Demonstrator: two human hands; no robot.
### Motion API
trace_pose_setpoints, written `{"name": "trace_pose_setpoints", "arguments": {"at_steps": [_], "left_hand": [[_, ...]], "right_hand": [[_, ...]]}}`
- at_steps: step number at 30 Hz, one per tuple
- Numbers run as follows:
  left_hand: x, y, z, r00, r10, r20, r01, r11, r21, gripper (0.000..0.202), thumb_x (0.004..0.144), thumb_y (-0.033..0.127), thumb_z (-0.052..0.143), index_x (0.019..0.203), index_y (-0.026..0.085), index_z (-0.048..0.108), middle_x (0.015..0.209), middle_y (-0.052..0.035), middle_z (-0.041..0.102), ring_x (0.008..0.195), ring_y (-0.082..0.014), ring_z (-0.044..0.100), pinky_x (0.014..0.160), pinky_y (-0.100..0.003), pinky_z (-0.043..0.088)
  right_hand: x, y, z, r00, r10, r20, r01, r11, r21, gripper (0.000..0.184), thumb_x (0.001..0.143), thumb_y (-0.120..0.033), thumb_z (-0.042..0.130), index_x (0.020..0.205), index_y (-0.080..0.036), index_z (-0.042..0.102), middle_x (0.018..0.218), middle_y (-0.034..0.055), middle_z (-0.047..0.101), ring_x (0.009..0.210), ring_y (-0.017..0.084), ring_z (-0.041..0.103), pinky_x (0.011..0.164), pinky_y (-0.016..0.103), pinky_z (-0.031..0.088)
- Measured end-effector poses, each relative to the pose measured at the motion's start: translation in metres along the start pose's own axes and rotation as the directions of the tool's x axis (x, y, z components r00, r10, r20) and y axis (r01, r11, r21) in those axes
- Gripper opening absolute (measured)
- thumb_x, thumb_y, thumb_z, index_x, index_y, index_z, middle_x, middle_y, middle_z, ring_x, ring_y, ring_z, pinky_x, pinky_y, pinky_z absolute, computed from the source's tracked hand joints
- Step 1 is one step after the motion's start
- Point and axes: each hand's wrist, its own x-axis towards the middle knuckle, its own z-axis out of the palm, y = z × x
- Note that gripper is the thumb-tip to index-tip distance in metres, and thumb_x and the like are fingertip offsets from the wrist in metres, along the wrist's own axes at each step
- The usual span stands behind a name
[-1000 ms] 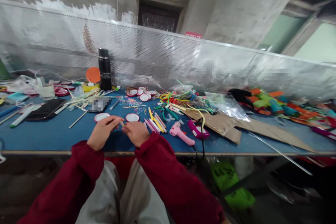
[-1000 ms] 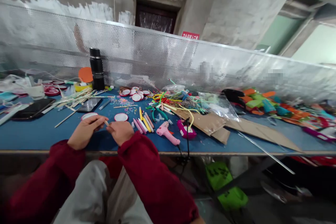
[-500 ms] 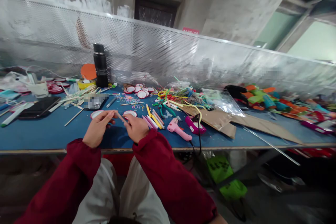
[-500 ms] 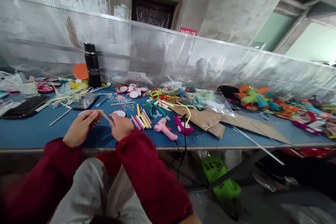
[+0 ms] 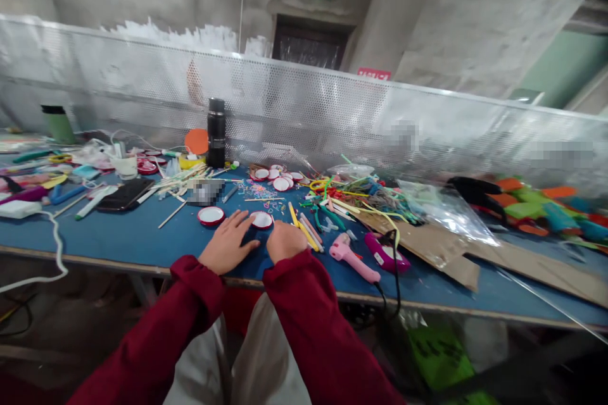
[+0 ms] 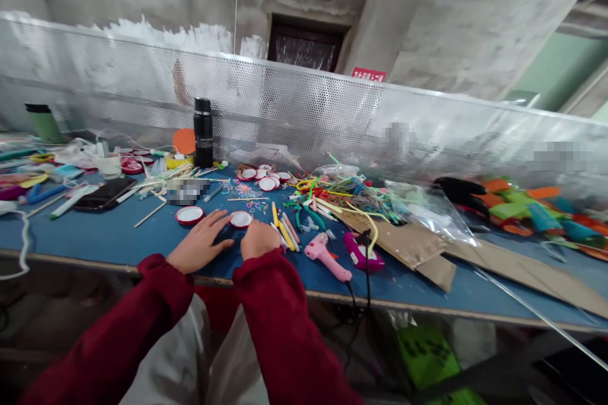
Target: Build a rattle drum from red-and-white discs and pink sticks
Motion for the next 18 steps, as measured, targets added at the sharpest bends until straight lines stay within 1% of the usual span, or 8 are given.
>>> {"name": "trace_pose_setpoints", "arguments": {"at_steps": [2,5,6,8,10,13,15,18], "left_hand": [[0.0,0.002,0.002,1.0,-0.004,0.025,0.003,0.999,0.041,0.062,0.087,0.045,0.059,0.143,0.02,0.047,0.153,-0.014,0.042,0.146,-0.03,0.029,0.118,-0.05,0.026],[0.0,0.003,0.003,0.999,-0.009,0.042,0.007,0.999,0.038,0.062,0.087,0.045,0.06,0.142,0.02,0.048,0.149,-0.0157,0.047,0.142,-0.0309,0.038,0.116,-0.05,0.029],[0.0,0.004,0.003,0.999,-0.014,0.036,0.013,0.999,0.03,0.06,0.087,0.045,0.06,0.14,0.019,0.05,0.147,-0.0162,0.05,0.139,-0.0308,0.042,0.115,-0.049,0.031],[0.0,0.003,0.001,1.0,-0.025,-0.001,0.025,1.0,0.013,0.056,0.087,0.045,0.06,0.136,0.019,0.054,0.143,-0.0163,0.054,0.135,-0.0305,0.047,0.113,-0.048,0.034],[0.001,0.002,0.0,0.996,-0.03,-0.085,0.028,0.999,-0.024,0.051,0.088,0.042,0.059,0.132,0.018,0.057,0.139,-0.0153,0.057,0.131,-0.0293,0.05,0.112,-0.047,0.036],[0.003,0.0,-0.005,0.966,-0.058,-0.252,0.016,0.986,-0.164,0.042,0.091,0.039,0.054,0.126,0.017,0.06,0.132,-0.0132,0.062,0.126,-0.0267,0.054,0.111,-0.046,0.037],[0.004,0.0,-0.008,0.938,-0.132,-0.32,0.022,0.945,-0.326,0.042,0.091,0.04,0.054,0.126,0.018,0.061,0.128,-0.0121,0.065,0.121,-0.0259,0.058,0.107,-0.045,0.041],[0.007,0.003,-0.012,0.926,-0.25,-0.284,0.027,0.792,-0.61,0.048,0.087,0.044,0.058,0.127,0.017,0.06,0.118,-0.0114,0.07,0.11,-0.0252,0.064,0.097,-0.042,0.05]], "right_hand": [[0.0,-0.003,-0.001,1.0,-0.006,-0.002,0.006,1.0,-0.026,0.025,0.09,-0.012,0.046,0.099,-0.012,0.069,0.09,0.0208,0.073,0.084,0.03,0.072,0.066,0.034,0.047],[0.0,-0.005,-0.001,0.99,-0.142,0.023,0.143,0.989,-0.042,0.02,0.092,-0.018,0.049,0.1,-0.015,0.068,0.092,0.015,0.074,0.086,0.027,0.072,0.068,0.032,0.046],[-0.001,-0.006,-0.002,0.987,-0.161,0.025,0.162,0.986,-0.038,0.021,0.093,-0.019,0.048,0.1,-0.015,0.067,0.093,0.0137,0.074,0.086,0.026,0.072,0.068,0.031,0.045],[-0.001,-0.005,-0.002,0.991,-0.134,0.008,0.134,0.99,-0.032,0.023,0.096,-0.02,0.044,0.101,-0.016,0.066,0.092,0.0127,0.074,0.084,0.024,0.071,0.067,0.03,0.043],[-0.002,-0.004,-0.002,0.995,-0.088,-0.037,0.088,0.996,0.001,0.026,0.098,-0.023,0.04,0.107,-0.017,0.063,0.09,0.0118,0.074,0.083,0.024,0.07,0.065,0.029,0.041],[-0.004,-0.002,-0.001,0.988,-0.096,-0.119,0.111,0.985,0.131,0.027,0.1,-0.029,0.039,0.116,-0.019,0.058,0.091,0.0085,0.074,0.081,0.02,0.069,0.065,0.027,0.038],[-0.006,-0.001,0.0,0.976,-0.142,-0.163,0.176,0.959,0.221,0.026,0.101,-0.03,0.039,0.114,-0.02,0.058,0.091,0.006,0.073,0.08,0.017,0.067,0.065,0.025,0.037],[-0.007,0.0,0.0,0.956,-0.234,-0.179,0.282,0.9,0.331,0.022,0.1,-0.029,0.041,0.106,-0.02,0.06,0.086,0.0026,0.072,0.076,0.014,0.065,0.065,0.022,0.037]]}}
